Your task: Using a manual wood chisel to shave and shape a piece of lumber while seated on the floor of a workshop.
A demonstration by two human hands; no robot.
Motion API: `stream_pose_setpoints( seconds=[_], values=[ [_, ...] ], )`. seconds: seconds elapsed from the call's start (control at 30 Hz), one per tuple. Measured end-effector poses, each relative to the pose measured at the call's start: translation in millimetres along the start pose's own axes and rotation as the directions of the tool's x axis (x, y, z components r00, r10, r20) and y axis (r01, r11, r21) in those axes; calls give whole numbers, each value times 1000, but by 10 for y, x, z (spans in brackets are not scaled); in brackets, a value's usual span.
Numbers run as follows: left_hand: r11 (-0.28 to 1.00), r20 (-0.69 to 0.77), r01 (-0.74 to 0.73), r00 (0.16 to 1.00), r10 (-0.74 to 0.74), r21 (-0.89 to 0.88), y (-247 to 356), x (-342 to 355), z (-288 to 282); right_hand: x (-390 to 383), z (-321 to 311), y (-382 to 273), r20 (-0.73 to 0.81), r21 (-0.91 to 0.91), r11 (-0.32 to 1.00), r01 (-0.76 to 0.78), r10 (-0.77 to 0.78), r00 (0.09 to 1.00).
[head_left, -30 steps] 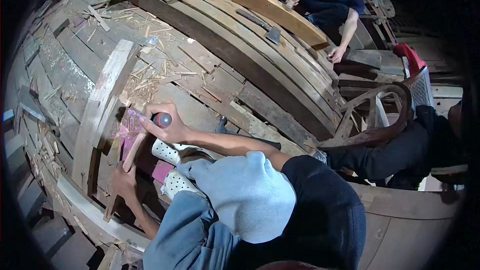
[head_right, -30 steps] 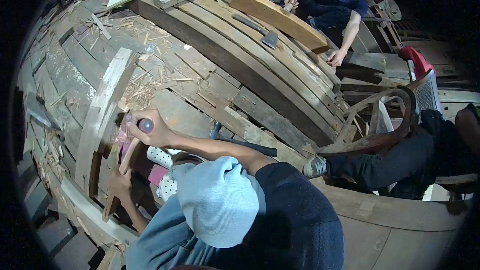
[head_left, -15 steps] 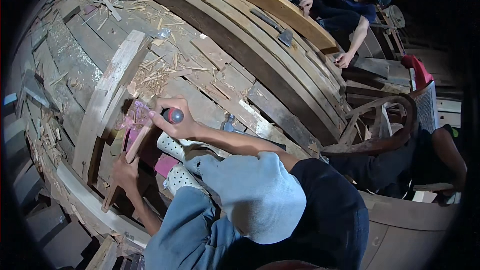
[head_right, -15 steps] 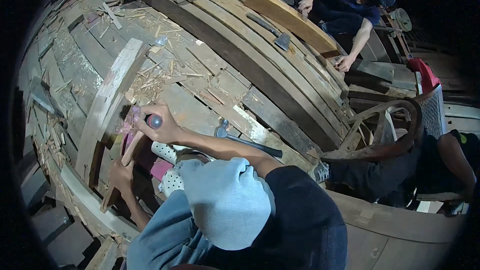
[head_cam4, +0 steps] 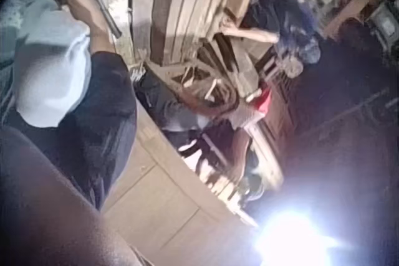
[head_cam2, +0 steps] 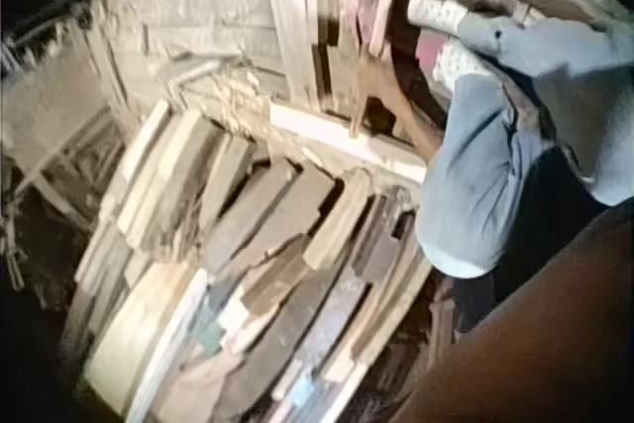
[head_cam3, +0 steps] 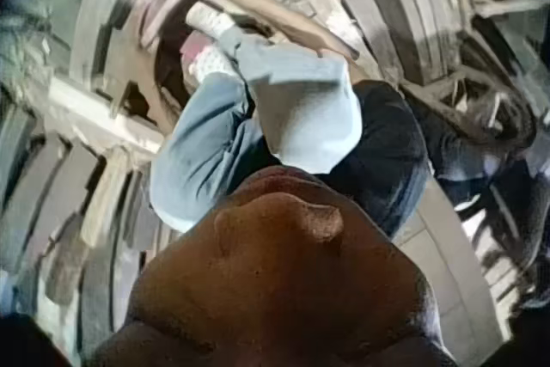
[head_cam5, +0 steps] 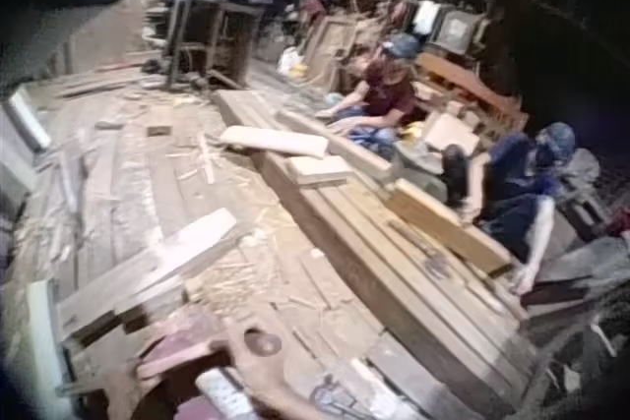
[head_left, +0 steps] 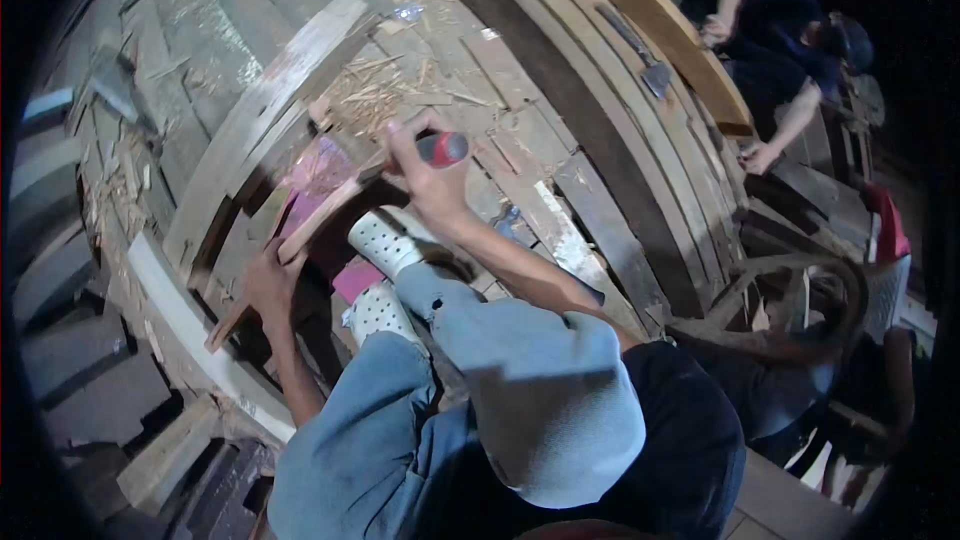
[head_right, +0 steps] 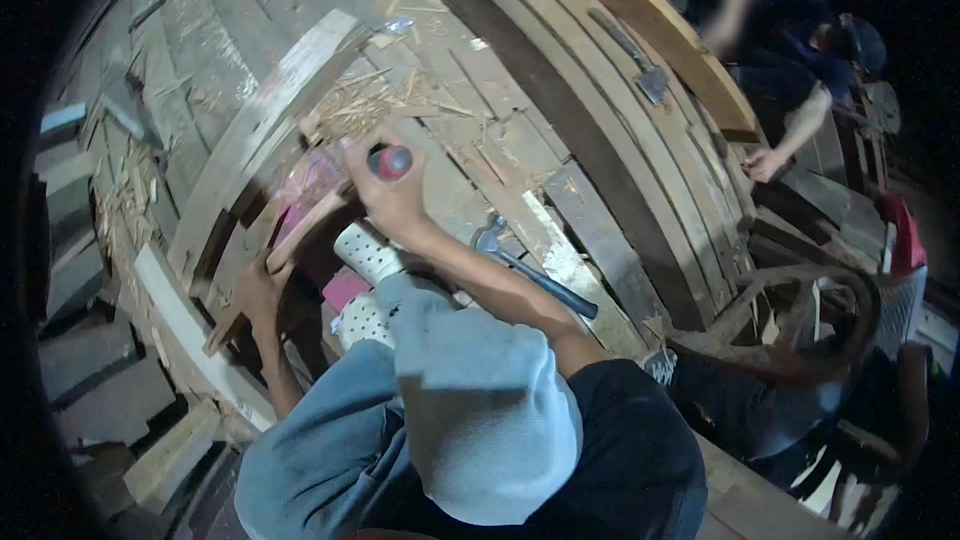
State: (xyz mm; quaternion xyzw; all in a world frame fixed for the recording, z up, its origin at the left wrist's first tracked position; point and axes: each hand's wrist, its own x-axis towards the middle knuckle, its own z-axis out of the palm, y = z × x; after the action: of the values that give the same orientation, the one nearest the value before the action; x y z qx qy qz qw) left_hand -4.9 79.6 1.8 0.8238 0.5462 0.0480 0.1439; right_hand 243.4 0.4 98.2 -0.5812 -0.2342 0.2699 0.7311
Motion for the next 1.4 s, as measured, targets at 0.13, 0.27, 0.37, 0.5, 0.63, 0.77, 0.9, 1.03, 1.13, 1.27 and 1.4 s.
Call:
stream_pose_setpoints(
  seconds=[0.13, 0.27, 0.37, 0.5, 0.63, 0.77, 0.9, 1.03, 1.13, 1.27, 1.4],
  values=[
    [998, -54, -56, 997, 56, -11, -124, -117, 44, 74, -121, 62, -85, 144, 990, 7, 6, 996],
    [980, -95, -199, 976, 196, -17, -78, -94, 212, 255, -382, -188, 118, 333, 942, -39, 0, 993],
    [998, -22, -58, 998, 59, 15, -6, -156, 61, 434, -507, -67, 127, 293, 956, 19, -58, 990],
    [994, -55, -113, 992, 112, -8, -161, -194, 140, 416, -534, 79, 40, 306, 952, 27, -41, 998],
    [989, -45, -142, 989, 143, 24, -29, -149, -50, 439, -537, 274, -11, 422, 906, 40, -39, 999],
    [993, -32, -116, 993, 117, 15, -37, -138, -7, 431, -520, 260, -219, 353, 935, 41, 40, 975],
    [984, -119, -173, 977, 176, 34, -37, -130, 128, 624, -821, 60, -372, 390, 917, 81, 76, 925],
    [995, -85, -97, 991, 99, 29, -34, -238, 97, 847, -1115, -201, -373, 463, 872, 157, 31, 927],
    [993, -95, -108, 989, 112, 47, -63, -295, 115, 919, -1029, -282, -425, 368, 905, 216, -43, 904],
    [991, -108, -133, 985, 135, 23, 12, -282, 146, 859, -801, 276, -450, 311, 941, 130, 25, 893],
    [987, -112, -149, 982, 155, 64, -69, -411, 115, 373, -288, 962, -350, 513, 854, -86, 300, 887]
  ],
)
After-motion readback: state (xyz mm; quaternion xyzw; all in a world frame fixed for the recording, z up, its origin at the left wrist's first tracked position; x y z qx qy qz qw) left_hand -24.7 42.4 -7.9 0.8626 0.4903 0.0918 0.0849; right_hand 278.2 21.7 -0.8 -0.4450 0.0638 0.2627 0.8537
